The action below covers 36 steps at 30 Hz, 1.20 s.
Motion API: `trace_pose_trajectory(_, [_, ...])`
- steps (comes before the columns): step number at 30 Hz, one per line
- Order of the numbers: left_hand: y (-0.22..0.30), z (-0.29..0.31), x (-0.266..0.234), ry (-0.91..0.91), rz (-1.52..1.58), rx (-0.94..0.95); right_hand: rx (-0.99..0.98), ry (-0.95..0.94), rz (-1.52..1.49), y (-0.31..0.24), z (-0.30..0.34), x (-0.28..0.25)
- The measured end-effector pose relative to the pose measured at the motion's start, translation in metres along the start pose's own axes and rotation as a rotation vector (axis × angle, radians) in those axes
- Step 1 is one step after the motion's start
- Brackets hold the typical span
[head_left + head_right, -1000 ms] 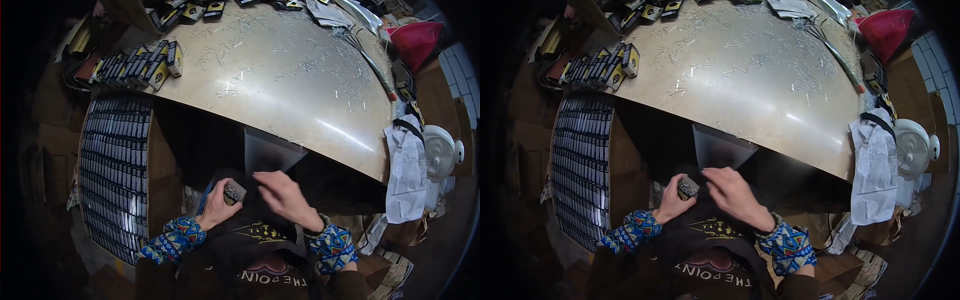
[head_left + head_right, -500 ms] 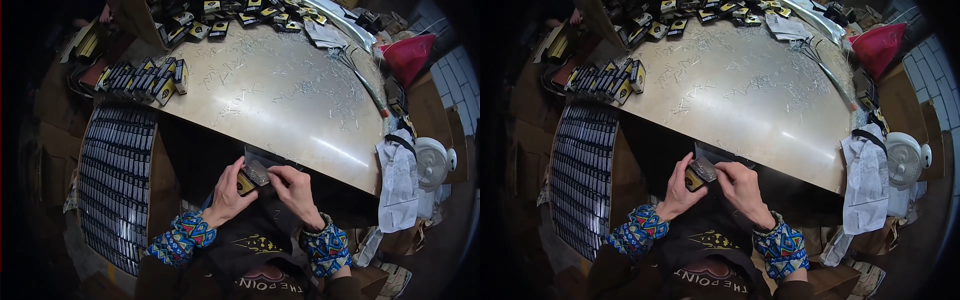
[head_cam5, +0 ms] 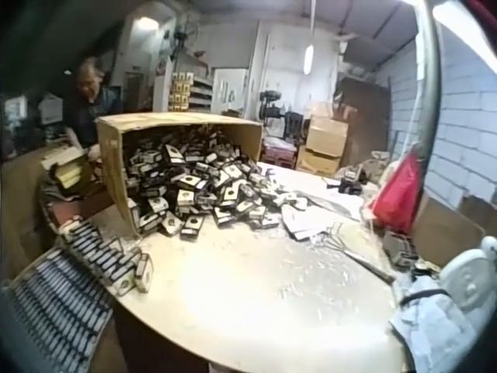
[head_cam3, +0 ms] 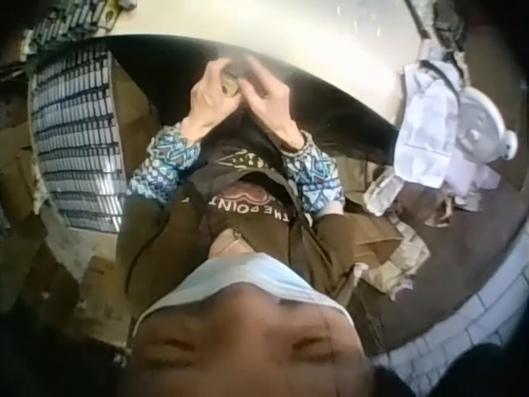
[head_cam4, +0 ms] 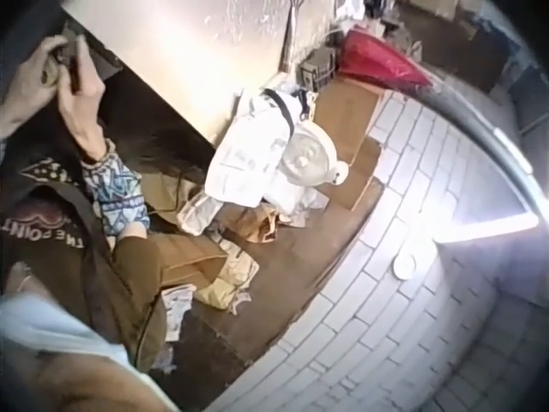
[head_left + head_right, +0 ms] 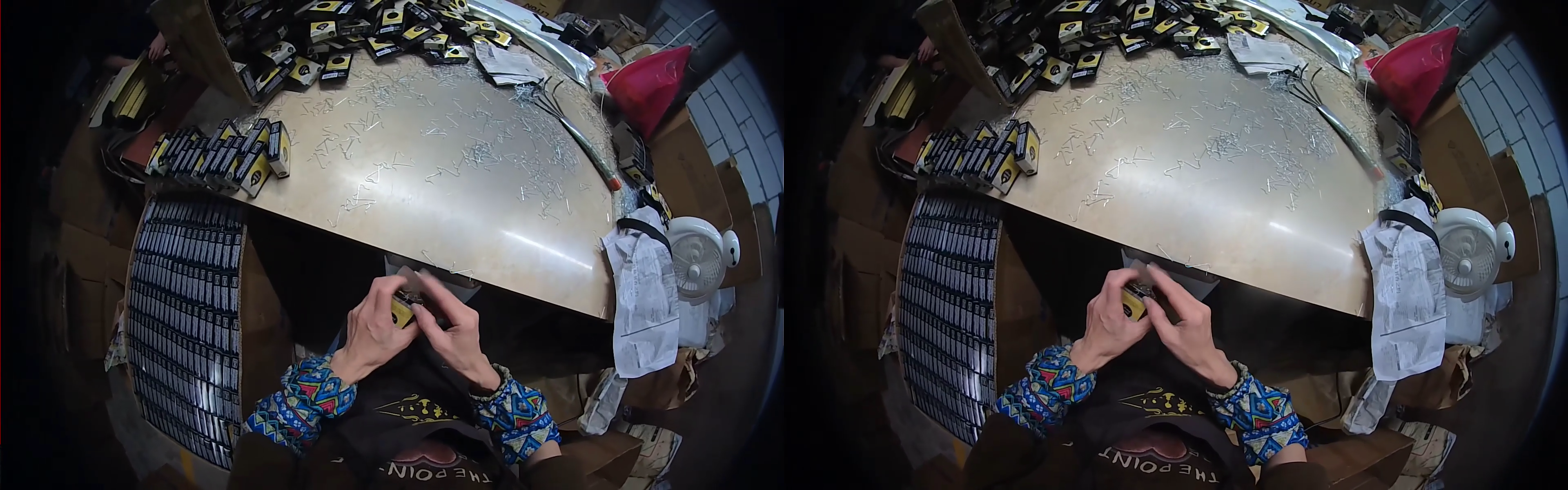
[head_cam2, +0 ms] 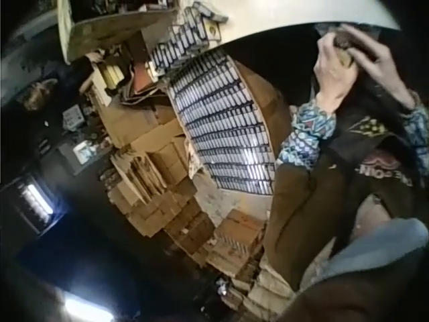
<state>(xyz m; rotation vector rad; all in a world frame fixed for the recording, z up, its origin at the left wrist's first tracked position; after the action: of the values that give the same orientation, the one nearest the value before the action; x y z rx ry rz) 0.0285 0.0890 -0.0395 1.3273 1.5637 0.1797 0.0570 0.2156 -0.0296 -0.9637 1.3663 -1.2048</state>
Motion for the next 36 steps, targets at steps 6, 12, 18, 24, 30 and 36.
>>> trace_pose_trajectory(6, [0.003, -0.008, -0.009, 0.050, -0.061, -0.188, 0.210, -0.022, -0.204, 0.008, 0.001, 0.002])
trace_pose_trajectory(12, [0.008, -0.006, -0.003, -0.014, -0.082, -0.117, 0.306, 0.088, -0.220, 0.008, 0.003, -0.001])
trace_pose_trajectory(18, [0.002, 0.001, -0.003, -0.045, -0.035, -0.123, 0.298, 0.072, -0.244, 0.001, 0.001, 0.002])
trace_pose_trajectory(24, [-0.010, -0.002, -0.002, -0.023, -0.029, -0.219, -0.008, 0.193, 0.089, -0.010, 0.002, 0.012])
trace_pose_trajectory(30, [-0.004, -0.012, -0.017, -0.029, 0.103, -0.326, -0.560, 0.279, 0.430, -0.040, 0.010, 0.024])
trace_pose_trajectory(36, [-0.013, -0.079, -0.052, -0.078, -0.196, -0.075, -0.398, 0.145, 0.351, -0.039, -0.050, 0.006])
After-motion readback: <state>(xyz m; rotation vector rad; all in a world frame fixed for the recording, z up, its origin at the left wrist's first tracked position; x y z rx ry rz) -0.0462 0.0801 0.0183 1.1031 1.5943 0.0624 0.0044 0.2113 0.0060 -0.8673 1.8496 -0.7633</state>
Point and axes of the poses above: each hand's wrist, its own z-axis away from the middle knuckle, its own x-axis out of the palm, y = z × x, the point moved 7 cm from there along -z, towards the middle knuckle, and after that the axes turned 11 degrees about x, right-handed, at the moved point
